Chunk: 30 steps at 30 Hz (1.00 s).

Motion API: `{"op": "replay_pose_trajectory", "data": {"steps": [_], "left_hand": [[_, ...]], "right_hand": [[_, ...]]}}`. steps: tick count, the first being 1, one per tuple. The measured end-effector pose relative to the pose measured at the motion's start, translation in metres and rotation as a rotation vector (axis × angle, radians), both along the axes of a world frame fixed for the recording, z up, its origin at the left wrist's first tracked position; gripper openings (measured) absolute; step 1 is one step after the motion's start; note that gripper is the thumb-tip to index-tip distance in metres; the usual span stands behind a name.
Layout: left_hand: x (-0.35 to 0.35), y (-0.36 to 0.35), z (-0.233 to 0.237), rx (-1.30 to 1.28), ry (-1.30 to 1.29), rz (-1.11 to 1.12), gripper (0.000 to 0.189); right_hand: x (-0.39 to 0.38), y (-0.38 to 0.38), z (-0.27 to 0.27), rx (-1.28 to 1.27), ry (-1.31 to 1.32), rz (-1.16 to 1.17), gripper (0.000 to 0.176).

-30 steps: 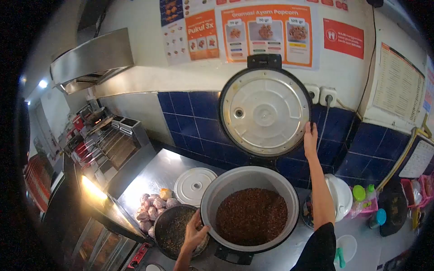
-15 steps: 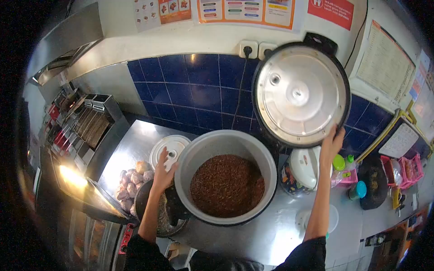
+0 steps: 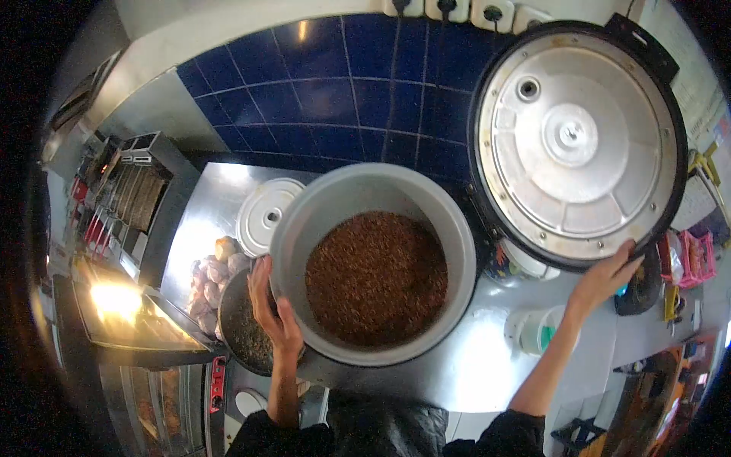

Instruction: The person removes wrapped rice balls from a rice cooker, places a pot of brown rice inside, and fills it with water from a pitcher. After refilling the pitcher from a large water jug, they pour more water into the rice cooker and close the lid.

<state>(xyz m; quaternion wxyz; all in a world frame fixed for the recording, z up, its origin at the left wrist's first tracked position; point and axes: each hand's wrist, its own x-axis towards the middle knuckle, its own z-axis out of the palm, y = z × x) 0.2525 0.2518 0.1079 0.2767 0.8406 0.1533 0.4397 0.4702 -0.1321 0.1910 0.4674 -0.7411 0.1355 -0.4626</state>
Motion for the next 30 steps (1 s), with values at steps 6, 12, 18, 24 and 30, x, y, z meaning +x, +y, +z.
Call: {"op": "replay_pose_trajectory", "data": {"steps": [6, 12, 18, 24, 30], "left_hand": [[0.041, 0.047, -0.004, 0.017, -0.014, -0.092, 0.054], [0.070, 0.088, -0.004, -0.042, 0.018, -0.128, 0.052], [0.078, 0.100, -0.005, 0.021, 0.028, -0.076, 0.056], [0.087, 0.111, -0.007, 0.043, -0.036, -0.090, 0.046], [0.093, 0.132, -0.010, 0.102, -0.028, -0.077, 0.041]], "right_hand": [[-0.007, 0.035, 0.009, 0.006, -0.076, 0.131, 0.061], [0.003, 0.058, -0.007, -0.057, -0.081, 0.009, 0.062], [0.010, 0.073, 0.004, -0.045, -0.012, 0.064, 0.064], [0.008, 0.078, 0.009, -0.062, -0.104, 0.114, 0.051], [0.007, 0.076, 0.002, -0.012, -0.043, 0.230, 0.064]]}}
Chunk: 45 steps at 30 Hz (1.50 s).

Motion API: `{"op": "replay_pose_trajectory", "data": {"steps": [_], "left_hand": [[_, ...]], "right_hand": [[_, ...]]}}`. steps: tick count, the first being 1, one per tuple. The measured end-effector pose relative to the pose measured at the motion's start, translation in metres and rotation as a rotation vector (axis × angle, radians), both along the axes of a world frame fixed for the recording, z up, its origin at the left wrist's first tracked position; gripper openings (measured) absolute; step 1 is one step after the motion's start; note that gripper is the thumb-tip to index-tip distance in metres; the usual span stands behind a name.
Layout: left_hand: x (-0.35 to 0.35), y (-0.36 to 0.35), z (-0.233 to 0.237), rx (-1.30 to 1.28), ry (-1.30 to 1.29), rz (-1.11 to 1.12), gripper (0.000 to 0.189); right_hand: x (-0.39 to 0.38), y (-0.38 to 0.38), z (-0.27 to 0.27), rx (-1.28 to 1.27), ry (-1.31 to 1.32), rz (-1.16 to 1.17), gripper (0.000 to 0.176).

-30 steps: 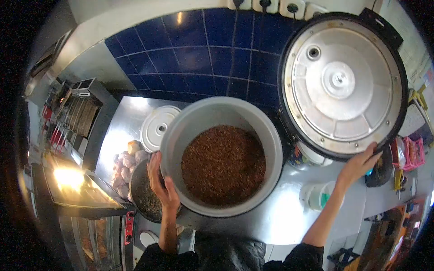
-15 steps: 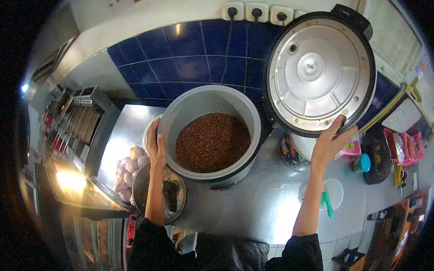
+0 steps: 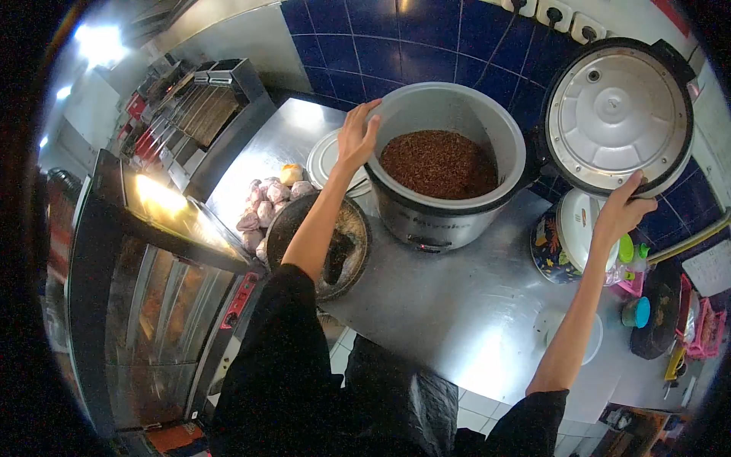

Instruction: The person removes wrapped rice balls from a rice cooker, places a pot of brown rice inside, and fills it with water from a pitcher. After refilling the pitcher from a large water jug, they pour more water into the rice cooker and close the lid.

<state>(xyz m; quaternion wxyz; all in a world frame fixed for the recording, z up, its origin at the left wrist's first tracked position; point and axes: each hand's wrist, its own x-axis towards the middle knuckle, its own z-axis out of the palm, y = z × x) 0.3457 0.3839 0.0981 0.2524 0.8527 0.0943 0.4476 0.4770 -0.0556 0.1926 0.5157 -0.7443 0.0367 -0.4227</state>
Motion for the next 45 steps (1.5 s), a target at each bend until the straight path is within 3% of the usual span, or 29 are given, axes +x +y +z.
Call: {"op": "replay_pose_trajectory", "data": {"steps": [7, 8, 9, 10, 11, 13, 14, 16, 17, 20, 21, 23, 25, 26, 28, 31, 34, 35, 40, 42, 43, 44, 45], "left_hand": [[0.042, 0.042, -0.012, -0.135, 0.102, 0.009, 0.044], [0.053, 0.059, -0.019, -0.155, 0.107, -0.039, 0.043], [0.070, 0.081, -0.036, -0.169, 0.136, -0.038, 0.041], [0.056, 0.057, -0.008, -0.225, 0.131, -0.076, 0.041], [0.070, 0.074, -0.020, -0.176, 0.127, -0.096, 0.041], [0.074, 0.075, -0.011, -0.084, 0.178, -0.053, 0.044], [0.071, 0.072, -0.003, -0.106, 0.212, -0.049, 0.046], [0.075, 0.084, -0.010, -0.075, 0.206, -0.030, 0.047], [0.075, 0.084, -0.010, -0.068, 0.200, -0.034, 0.047], [0.070, 0.082, -0.010, -0.122, 0.232, 0.007, 0.047], [0.069, 0.079, -0.009, -0.119, 0.234, 0.000, 0.047], [0.069, 0.079, -0.008, -0.128, 0.244, 0.009, 0.045], [0.066, 0.079, -0.008, -0.141, 0.260, 0.056, 0.043], [0.065, 0.075, -0.005, -0.118, 0.241, 0.061, 0.041], [0.063, 0.068, -0.001, -0.102, 0.223, 0.080, 0.039], [0.063, 0.061, 0.002, -0.125, 0.189, 0.091, 0.036], [0.060, 0.058, 0.006, -0.154, 0.157, 0.082, 0.035], [0.060, 0.058, 0.005, -0.122, 0.106, 0.073, 0.030], [0.062, 0.085, 0.009, -0.053, 0.060, 0.040, 0.020], [0.073, 0.114, -0.004, -0.002, 0.109, 0.229, 0.020], [0.088, 0.137, -0.031, -0.260, 0.079, 0.110, 0.023], [0.088, 0.137, -0.030, -0.266, 0.064, 0.116, 0.023], [0.090, 0.134, -0.026, -0.319, 0.186, 0.114, 0.024]], "right_hand": [[-0.003, 0.005, -0.002, -0.062, 0.056, 0.031, 0.062], [-0.024, 0.017, 0.011, -0.016, 0.057, 0.096, 0.071], [-0.006, 0.011, -0.008, -0.139, 0.096, 0.029, 0.086], [-0.023, 0.021, 0.004, -0.023, 0.061, 0.114, 0.097], [-0.020, 0.026, -0.001, -0.098, 0.023, -0.032, 0.089], [-0.035, 0.025, 0.013, -0.045, -0.046, 0.140, 0.068], [-0.049, 0.024, 0.027, -0.020, 0.080, 0.279, 0.069], [-0.040, 0.009, 0.005, -0.095, 0.008, 0.420, 0.057], [-0.037, -0.005, -0.009, -0.090, 0.001, 0.415, 0.057], [-0.015, -0.058, -0.063, -0.148, -0.029, 0.284, 0.030], [0.008, -0.078, -0.089, -0.140, 0.052, 0.190, 0.032], [0.054, -0.117, -0.141, -0.557, 0.155, -0.037, 0.045], [0.083, -0.133, -0.181, -0.670, 0.170, 0.077, 0.049], [0.085, -0.126, -0.186, -0.670, 0.166, 0.110, 0.049], [0.083, -0.115, -0.186, -0.808, 0.267, -0.111, 0.046], [0.086, -0.101, -0.191, -0.714, 0.428, -0.013, 0.043], [0.069, -0.054, -0.199, -0.750, 0.335, 0.043, 0.051], [0.058, -0.022, -0.188, -0.670, 0.304, 0.031, 0.039], [0.050, 0.028, -0.182, -0.708, 0.321, 0.090, 0.036], [0.052, 0.038, -0.181, -0.701, 0.206, 0.108, 0.037], [0.054, 0.040, -0.180, -0.614, 0.381, 0.151, 0.037], [0.057, 0.038, -0.184, -0.621, 0.366, 0.153, 0.037], [0.065, 0.035, -0.191, -0.806, 0.357, 0.109, 0.033]]}}
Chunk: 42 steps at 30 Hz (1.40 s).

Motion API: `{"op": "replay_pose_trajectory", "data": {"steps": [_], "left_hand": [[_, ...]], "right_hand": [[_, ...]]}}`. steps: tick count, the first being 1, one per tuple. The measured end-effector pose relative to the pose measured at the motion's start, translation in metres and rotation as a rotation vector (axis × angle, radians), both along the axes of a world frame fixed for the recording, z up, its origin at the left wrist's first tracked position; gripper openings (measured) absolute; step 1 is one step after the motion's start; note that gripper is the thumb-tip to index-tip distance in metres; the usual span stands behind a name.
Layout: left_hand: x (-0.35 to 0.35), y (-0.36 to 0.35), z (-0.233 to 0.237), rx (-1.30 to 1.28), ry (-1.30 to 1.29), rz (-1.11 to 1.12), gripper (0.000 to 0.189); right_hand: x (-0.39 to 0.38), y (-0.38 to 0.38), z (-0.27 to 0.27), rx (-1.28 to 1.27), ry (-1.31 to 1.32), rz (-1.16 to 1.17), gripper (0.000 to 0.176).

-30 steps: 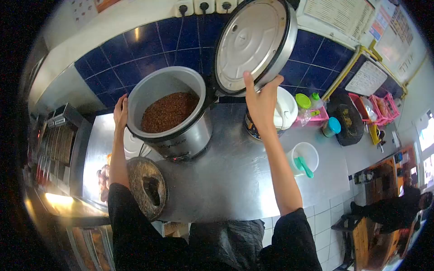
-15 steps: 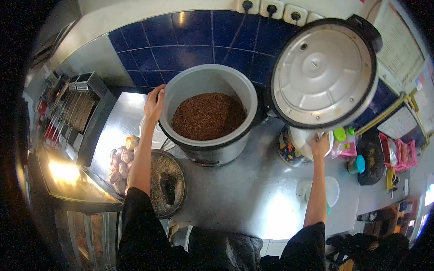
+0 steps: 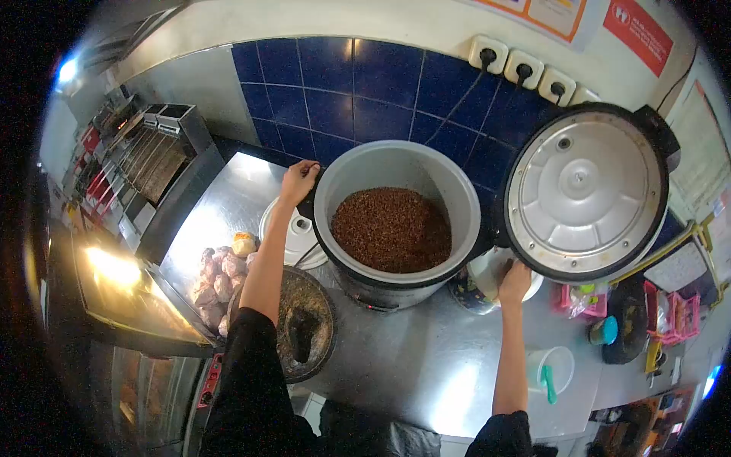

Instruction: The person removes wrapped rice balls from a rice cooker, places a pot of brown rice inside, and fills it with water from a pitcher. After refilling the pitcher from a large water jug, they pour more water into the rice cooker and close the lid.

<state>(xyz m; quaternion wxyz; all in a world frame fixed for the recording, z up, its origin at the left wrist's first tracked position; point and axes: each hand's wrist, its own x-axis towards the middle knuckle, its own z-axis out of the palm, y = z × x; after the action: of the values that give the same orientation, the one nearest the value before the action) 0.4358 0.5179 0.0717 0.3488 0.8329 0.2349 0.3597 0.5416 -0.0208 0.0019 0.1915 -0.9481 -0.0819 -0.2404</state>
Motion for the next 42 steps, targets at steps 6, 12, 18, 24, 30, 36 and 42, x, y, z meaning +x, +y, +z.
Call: {"op": "replay_pose_trajectory", "data": {"steps": [6, 12, 18, 24, 30, 36, 42], "left_hand": [[-0.008, 0.000, 0.002, -0.101, 0.089, -0.018, 0.036], [-0.131, -0.120, -0.007, -0.034, -0.531, 0.226, 0.011], [-0.377, -0.366, -0.140, -0.607, 0.080, 0.032, 0.024], [-0.573, -0.517, -0.196, -0.892, 0.471, 0.385, 0.033], [-0.643, -0.552, -0.186, -0.891, 0.041, 0.941, 0.035], [-0.711, -0.602, -0.192, -0.883, 0.009, 0.996, 0.038], [-0.743, -0.702, -0.216, -0.990, -0.150, 1.422, 0.039]], "right_hand": [[0.022, 0.003, 0.012, -0.164, 0.231, -0.034, 0.035], [-0.102, 0.014, 0.031, 0.048, -0.164, 0.377, 0.036], [-0.322, 0.035, -0.053, 0.276, 0.696, 1.038, 0.013], [-0.468, 0.058, -0.046, -0.165, 1.041, 1.779, 0.015], [-0.528, 0.090, -0.078, -0.567, 0.842, 2.251, 0.017], [-0.642, 0.117, -0.139, -0.889, 0.553, 2.494, 0.025], [-0.769, 0.092, -0.190, -1.074, 0.985, 2.667, 0.026]]}}
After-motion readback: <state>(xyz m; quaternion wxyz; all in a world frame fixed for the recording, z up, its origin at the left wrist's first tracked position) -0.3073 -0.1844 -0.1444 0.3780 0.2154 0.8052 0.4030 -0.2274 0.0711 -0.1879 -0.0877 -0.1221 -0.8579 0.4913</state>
